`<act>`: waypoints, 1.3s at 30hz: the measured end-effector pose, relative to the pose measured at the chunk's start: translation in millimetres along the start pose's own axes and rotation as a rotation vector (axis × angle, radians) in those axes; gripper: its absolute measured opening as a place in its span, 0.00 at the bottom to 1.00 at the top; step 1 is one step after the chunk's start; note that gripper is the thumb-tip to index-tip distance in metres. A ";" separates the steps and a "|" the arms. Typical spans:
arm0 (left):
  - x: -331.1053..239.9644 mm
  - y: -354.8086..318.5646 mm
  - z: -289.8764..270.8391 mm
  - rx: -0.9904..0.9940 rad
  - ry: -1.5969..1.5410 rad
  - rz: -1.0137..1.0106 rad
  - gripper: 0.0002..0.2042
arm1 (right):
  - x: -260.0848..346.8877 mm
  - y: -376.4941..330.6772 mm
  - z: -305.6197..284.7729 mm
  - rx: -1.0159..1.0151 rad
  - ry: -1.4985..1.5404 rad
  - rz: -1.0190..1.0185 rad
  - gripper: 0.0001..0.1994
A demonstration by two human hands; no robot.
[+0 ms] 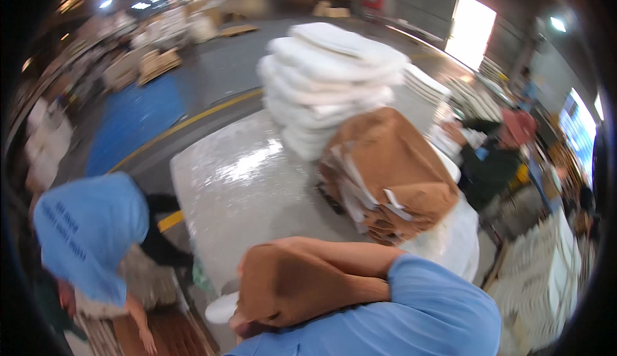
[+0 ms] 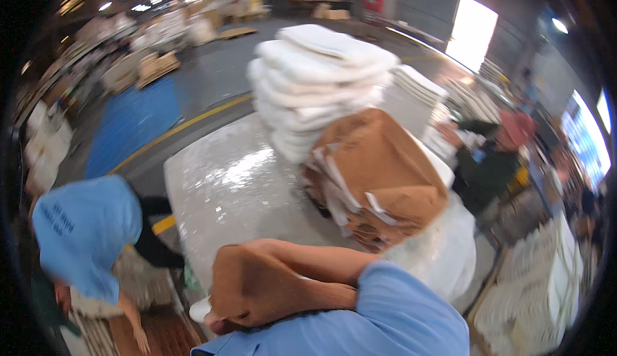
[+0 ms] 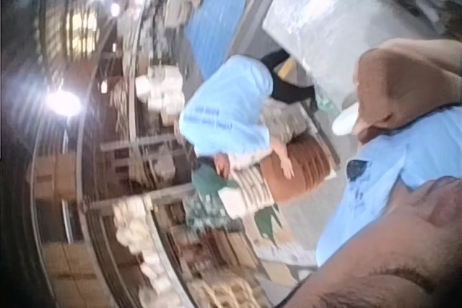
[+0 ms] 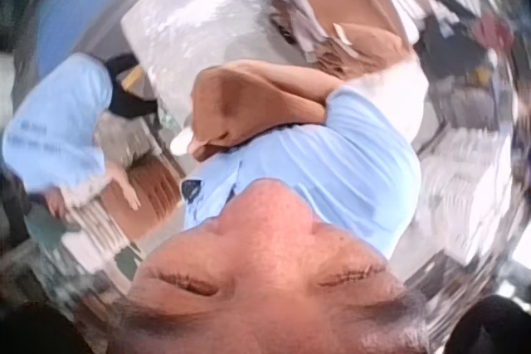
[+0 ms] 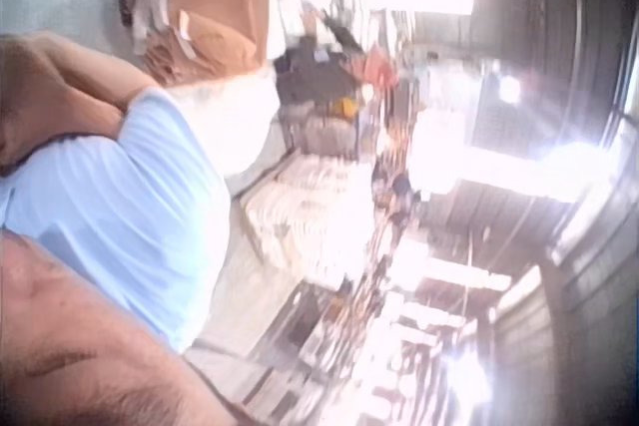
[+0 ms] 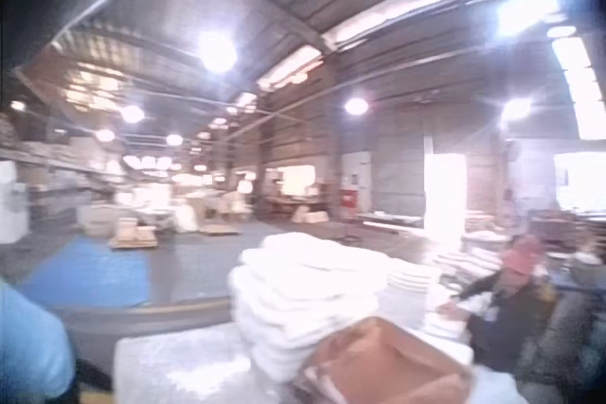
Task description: The person repeatedly inserts white foam inserts into brown fabric covers, aligns edges, and stacks the finished cushions on a nearby pile. The person also handles white foam pieces and brown covers from stacks on the table.
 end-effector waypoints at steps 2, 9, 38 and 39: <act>-4.0 5.1 -6.5 -0.063 0.049 0.037 0.35 | 6.5 8.4 -3.3 0.012 -0.030 -0.015 0.05; -7.1 24.1 -7.4 -0.144 0.201 0.109 0.33 | 27.2 14.0 -1.9 0.055 -0.071 -0.047 0.06; 10.3 -79.0 -54.6 -0.253 -0.435 0.316 0.16 | 64.8 86.4 85.9 -0.115 -0.150 0.294 0.11; 12.4 -75.7 -58.4 -0.227 -0.413 0.372 0.12 | 47.6 91.1 64.5 -0.052 -0.135 0.314 0.12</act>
Point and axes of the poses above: each hand's wrist, its own y-axis towards the middle knuckle, its own z-axis out of the palm, x = y × z, the point moved 3 cm from there along y, towards the middle knuckle, and after that the axes turned 8 degrees about x, right-handed, at the moved point
